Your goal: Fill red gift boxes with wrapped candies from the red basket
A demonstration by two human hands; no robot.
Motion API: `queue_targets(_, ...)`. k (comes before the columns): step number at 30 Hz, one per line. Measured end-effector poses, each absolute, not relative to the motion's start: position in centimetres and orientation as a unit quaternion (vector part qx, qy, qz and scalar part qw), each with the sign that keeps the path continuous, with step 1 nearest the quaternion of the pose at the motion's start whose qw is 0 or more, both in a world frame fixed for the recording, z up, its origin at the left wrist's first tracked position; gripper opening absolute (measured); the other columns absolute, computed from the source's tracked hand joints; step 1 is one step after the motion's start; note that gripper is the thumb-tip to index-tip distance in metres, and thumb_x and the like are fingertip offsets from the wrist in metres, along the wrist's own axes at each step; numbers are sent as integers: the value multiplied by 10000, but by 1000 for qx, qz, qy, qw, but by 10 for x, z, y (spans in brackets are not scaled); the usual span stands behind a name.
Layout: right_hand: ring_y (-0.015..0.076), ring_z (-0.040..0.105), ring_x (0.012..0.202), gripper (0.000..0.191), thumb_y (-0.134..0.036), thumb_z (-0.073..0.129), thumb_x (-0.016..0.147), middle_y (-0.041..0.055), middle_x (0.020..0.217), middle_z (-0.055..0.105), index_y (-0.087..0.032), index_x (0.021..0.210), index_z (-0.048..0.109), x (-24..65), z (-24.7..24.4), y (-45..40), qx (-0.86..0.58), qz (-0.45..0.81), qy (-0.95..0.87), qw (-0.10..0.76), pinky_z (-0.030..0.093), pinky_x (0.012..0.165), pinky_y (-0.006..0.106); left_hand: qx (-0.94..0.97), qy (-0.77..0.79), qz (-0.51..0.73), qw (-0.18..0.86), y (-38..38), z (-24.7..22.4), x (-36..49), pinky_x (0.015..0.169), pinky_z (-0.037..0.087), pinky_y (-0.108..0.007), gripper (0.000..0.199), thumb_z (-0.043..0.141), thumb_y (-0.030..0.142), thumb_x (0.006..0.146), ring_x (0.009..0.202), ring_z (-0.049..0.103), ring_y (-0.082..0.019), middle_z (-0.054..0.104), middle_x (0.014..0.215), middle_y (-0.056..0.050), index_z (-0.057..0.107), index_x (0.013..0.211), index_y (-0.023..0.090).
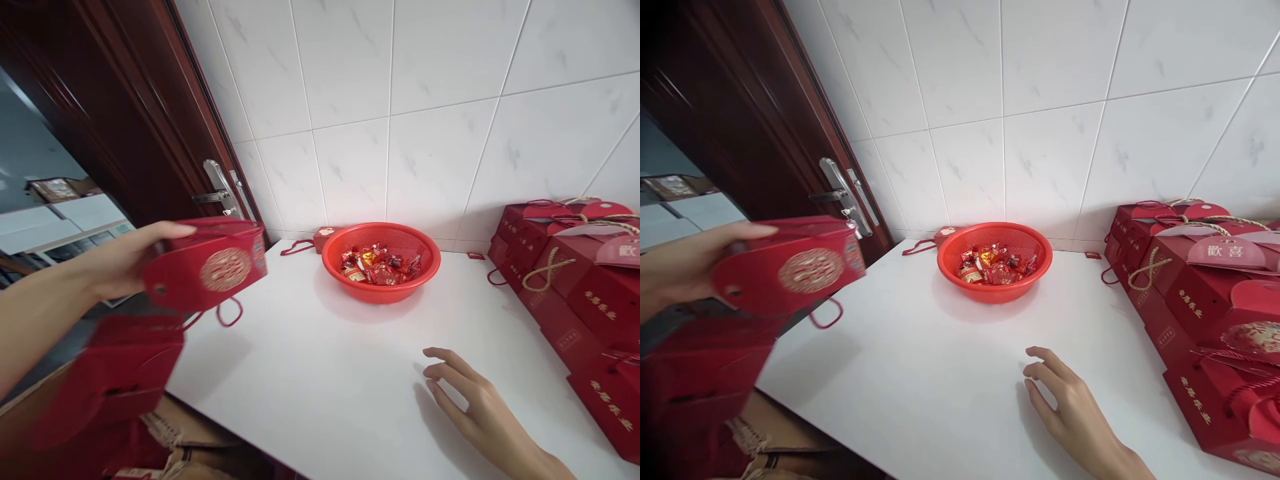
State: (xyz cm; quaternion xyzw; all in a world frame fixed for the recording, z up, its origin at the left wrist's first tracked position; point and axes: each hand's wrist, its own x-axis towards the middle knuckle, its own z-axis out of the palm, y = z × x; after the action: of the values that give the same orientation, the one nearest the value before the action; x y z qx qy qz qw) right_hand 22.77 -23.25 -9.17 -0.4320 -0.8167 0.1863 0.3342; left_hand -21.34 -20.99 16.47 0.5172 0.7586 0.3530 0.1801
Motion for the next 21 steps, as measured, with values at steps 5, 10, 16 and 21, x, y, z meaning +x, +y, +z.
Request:
queue_targets(5,152,697,674,245,-309,420,996,90,1205,658,-267,929,652,225,-91,-231,-437,180,-822,318,591,564,300,544,625,391,401,-157,167,-170,751,578,-337,598,555,468,845,990,681,-260,754,1065,1,548,1373,187)
queue_targets(10,166,706,729,254,-290,409,997,103,1210,654,-252,927,650,224,-93,-231,-438,183,-827,302,603,641,332,545,600,388,439,-119,139,-140,780,612,-377,610,683,530,754,1147,647,-305,701,1259,-46,607,1296,263)
queue_targets(16,169,716,810,197,-275,428,1001,108,1224,643,-256,1072,611,223,-95,-227,-421,168,-828,330,612,702,330,567,597,349,447,-106,126,-115,771,606,-360,653,743,620,702,1091,678,-308,707,1229,-120,654,1206,214)
queue_targets(21,190,707,887,414,-288,506,989,168,1371,537,-270,1394,419,215,-67,-223,-405,75,-795,445,615,763,364,655,549,246,456,-129,122,-65,803,574,-345,690,726,690,707,1053,687,-289,718,1195,-100,651,1225,240)
